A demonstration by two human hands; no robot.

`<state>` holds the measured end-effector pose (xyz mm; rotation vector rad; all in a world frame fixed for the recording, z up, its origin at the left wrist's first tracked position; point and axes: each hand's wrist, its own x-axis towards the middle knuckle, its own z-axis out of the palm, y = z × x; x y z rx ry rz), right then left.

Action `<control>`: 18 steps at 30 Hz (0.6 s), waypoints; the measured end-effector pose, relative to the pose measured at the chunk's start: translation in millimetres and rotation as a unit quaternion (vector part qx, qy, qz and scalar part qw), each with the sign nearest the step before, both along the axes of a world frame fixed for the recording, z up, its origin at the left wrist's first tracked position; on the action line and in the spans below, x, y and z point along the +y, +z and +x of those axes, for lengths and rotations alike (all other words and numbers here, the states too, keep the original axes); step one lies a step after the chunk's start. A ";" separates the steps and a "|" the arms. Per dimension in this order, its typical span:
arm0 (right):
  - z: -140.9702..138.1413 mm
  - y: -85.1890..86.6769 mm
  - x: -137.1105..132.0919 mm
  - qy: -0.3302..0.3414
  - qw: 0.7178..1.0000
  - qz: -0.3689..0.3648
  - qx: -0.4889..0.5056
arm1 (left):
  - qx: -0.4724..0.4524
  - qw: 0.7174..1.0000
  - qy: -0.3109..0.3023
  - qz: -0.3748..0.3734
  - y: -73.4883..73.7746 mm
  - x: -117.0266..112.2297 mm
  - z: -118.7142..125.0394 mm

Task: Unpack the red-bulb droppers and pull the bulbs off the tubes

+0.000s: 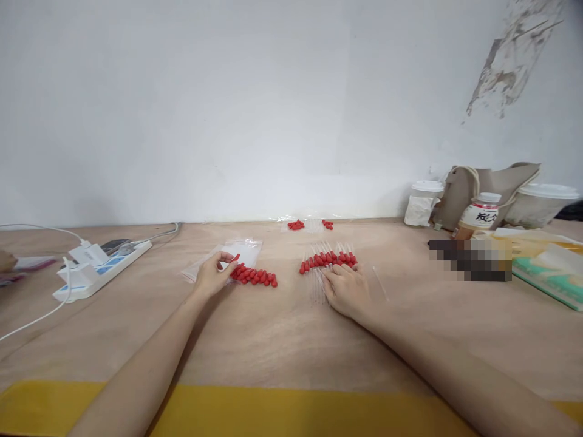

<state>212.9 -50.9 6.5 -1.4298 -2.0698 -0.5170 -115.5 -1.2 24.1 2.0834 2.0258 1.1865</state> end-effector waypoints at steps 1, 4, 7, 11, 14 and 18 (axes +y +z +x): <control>-1.3 -1.6 -0.6 0.005 1.000 -0.001 -0.006 | 0.008 1.000 -0.006 -0.003 1.0 -1.0 1.1; -5.5 -5.5 -3.1 0.019 1.000 -0.004 -0.016 | 0.021 0.999 -0.017 -0.026 1.8 -2.5 2.7; -8.1 -5.8 -5.7 0.016 1.000 -0.007 -0.001 | 0.017 0.999 -0.017 -0.039 -0.9 -0.7 0.6; 1.0 3.1 -4.2 -0.013 0.999 -0.018 0.039 | 0.006 0.998 -0.036 -0.049 -6.1 3.5 -5.7; 25.3 13.4 5.2 -0.102 0.989 -0.071 0.075 | -0.003 0.997 -0.043 -0.058 -9.6 6.7 -10.8; 68.5 21.0 22.8 -0.210 0.950 -0.217 0.084 | -0.003 0.998 -0.039 -0.057 -12.6 10.0 -15.2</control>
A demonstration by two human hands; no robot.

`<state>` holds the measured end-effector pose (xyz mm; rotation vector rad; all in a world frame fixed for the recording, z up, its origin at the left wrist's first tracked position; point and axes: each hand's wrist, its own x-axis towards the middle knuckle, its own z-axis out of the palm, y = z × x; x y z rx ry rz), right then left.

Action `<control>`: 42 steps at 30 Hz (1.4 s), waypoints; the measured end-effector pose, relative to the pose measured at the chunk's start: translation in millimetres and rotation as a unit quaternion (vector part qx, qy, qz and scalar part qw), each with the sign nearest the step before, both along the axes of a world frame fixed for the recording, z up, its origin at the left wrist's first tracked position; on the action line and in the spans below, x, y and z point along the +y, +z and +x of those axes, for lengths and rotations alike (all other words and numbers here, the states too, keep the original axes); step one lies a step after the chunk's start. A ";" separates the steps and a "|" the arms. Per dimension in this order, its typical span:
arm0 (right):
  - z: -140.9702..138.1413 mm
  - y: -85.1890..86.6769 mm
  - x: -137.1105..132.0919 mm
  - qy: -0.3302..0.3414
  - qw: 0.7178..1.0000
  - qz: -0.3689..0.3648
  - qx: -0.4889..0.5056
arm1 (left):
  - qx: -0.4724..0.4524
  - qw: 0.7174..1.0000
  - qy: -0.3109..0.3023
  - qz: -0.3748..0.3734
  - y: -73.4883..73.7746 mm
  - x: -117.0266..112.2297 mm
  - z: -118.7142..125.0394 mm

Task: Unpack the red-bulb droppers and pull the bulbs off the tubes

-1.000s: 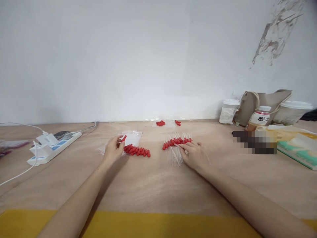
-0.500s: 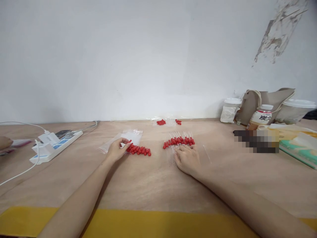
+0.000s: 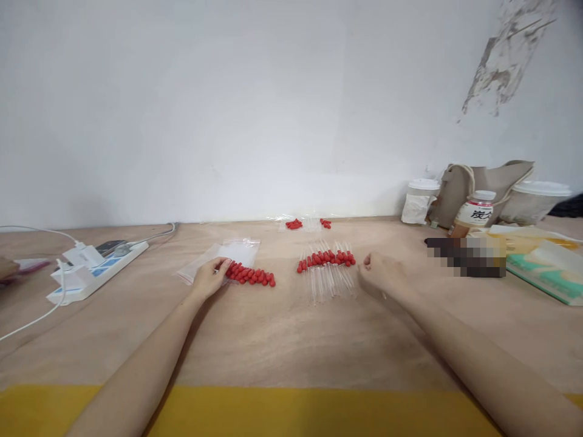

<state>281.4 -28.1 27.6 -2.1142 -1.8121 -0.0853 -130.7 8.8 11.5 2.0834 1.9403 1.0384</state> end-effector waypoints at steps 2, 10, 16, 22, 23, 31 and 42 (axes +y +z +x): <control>15.8 0.0 6.7 0.003 0.997 -0.080 0.014 | 0.000 1.000 0.002 0.000 -0.5 0.8 -0.6; 32.1 -3.1 14.4 0.021 0.989 -0.142 0.040 | 0.004 1.000 -0.002 -0.002 3.6 -2.3 3.6; 32.5 -6.0 14.2 -0.007 0.989 -0.142 0.045 | -0.039 0.998 0.003 0.039 4.7 -3.5 9.5; 32.3 -9.3 15.7 -0.039 0.990 -0.130 0.043 | -0.051 0.993 0.016 0.106 5.7 -7.4 15.5; 33.4 -9.3 16.2 -0.048 0.990 -0.127 0.042 | -0.033 0.989 0.029 0.139 6.9 -8.7 15.9; 43.6 -14.0 20.8 0.013 0.994 -0.090 0.058 | 0.088 0.929 0.014 0.358 17.4 -31.1 41.4; -34.0 4.8 13.3 0.177 0.971 -0.008 0.157 | 0.064 0.936 -0.346 0.016 1.0 -65.3 159.3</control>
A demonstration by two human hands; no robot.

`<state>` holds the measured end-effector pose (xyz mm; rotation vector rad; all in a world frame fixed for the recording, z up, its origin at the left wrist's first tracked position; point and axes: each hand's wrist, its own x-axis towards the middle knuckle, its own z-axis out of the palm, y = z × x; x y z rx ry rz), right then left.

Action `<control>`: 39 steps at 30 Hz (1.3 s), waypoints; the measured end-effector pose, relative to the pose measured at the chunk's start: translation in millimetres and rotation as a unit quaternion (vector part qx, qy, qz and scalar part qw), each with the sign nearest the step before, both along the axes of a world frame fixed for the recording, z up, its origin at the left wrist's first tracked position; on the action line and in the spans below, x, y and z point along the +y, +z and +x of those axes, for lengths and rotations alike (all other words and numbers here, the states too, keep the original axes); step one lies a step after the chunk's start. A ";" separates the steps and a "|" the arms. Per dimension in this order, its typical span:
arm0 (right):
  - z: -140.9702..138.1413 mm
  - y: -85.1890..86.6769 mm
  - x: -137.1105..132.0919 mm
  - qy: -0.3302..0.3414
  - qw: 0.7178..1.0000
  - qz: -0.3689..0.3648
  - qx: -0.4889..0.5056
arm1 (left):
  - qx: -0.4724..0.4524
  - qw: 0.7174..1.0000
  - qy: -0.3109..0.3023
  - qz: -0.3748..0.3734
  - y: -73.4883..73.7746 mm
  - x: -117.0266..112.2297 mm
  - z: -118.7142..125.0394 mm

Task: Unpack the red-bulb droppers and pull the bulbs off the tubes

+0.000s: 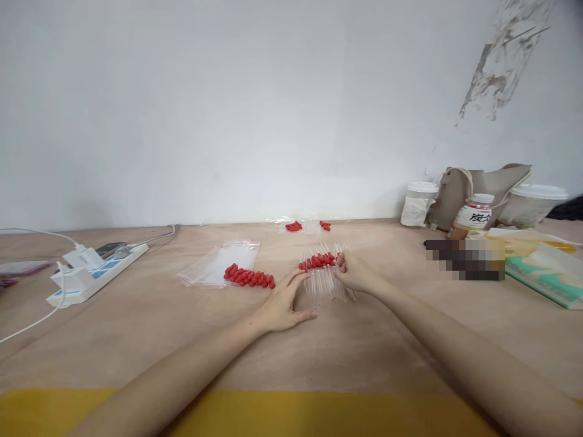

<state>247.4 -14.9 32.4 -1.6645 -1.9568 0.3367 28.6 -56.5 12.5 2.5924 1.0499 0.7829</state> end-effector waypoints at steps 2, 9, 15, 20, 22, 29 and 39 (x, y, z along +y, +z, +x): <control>-15.0 -0.4 5.2 -0.001 1.000 0.006 -0.002 | -0.025 0.999 0.015 -0.028 -7.9 11.8 6.9; -37.8 -10.4 19.3 -0.009 1.000 0.017 -0.004 | -0.080 0.995 0.022 -0.062 -17.5 18.2 13.2; -18.5 -4.4 27.2 -0.061 0.998 0.011 0.014 | -0.083 0.994 0.005 -0.064 -13.0 9.9 9.0; 26.0 3.8 43.0 -0.144 0.990 0.000 0.006 | -0.075 0.995 0.000 -0.062 -13.4 9.5 9.7; 42.1 3.5 48.0 -0.163 0.987 -0.013 0.002 | -0.071 0.996 0.004 -0.054 -12.8 8.8 10.3; 56.6 -4.9 55.0 -0.173 0.984 -0.049 -0.002 | -0.051 0.997 0.051 -0.004 -10.7 7.1 10.7; 41.6 -16.9 57.1 -0.159 0.984 -0.083 0.001 | -0.038 0.997 0.065 0.002 -10.9 7.0 10.2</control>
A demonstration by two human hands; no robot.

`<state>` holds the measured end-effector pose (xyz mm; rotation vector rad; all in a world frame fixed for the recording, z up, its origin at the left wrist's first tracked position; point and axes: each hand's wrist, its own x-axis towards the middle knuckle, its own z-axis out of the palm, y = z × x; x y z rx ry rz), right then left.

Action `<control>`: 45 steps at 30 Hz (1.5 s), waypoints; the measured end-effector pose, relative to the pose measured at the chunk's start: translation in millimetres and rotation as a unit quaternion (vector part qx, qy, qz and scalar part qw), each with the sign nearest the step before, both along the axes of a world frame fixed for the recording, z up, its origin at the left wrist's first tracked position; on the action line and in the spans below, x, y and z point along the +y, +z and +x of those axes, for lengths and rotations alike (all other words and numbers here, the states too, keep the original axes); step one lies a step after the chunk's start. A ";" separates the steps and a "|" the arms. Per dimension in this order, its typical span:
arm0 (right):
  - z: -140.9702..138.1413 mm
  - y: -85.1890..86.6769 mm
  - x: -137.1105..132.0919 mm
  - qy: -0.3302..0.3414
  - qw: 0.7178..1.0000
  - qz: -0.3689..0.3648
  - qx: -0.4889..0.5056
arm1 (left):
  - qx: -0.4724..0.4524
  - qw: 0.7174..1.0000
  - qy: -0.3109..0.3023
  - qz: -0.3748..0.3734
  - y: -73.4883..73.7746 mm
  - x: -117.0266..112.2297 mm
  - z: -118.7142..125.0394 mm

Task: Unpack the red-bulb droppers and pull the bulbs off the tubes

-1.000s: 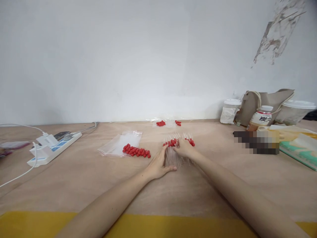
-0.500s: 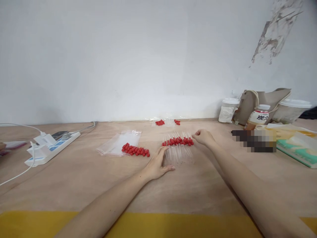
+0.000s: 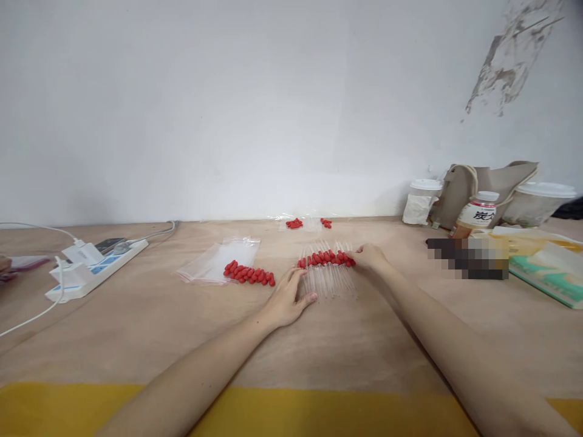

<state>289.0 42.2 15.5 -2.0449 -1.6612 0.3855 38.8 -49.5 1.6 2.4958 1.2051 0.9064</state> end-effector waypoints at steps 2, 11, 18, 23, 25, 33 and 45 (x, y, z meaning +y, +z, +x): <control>0.1 -1.2 -0.7 0.000 1.000 0.002 0.008 | -0.001 1.000 0.000 0.000 0.3 -0.1 0.0; -2.3 30.8 -10.4 0.004 0.995 0.089 0.038 | -0.026 0.999 0.041 0.021 -3.0 -1.9 0.1; -29.0 20.2 -54.9 0.197 0.938 0.284 0.001 | -0.026 0.988 0.063 0.138 -0.6 -11.8 -3.1; -41.5 -12.6 -91.3 0.294 0.854 0.416 -0.108 | 0.086 0.970 0.036 0.225 3.0 -18.2 -3.0; -45.9 -18.7 -97.8 0.301 0.841 0.436 -0.109 | 0.106 0.967 0.055 0.225 2.2 -17.7 -4.6; -56.4 -21.7 -100.2 0.307 0.834 0.445 -0.108 | 0.140 0.970 0.055 0.193 0.3 -10.4 -13.9; -53.3 -20.6 -102.5 0.354 0.801 0.455 -0.162 | 0.140 0.972 0.017 0.189 4.6 -18.4 -16.2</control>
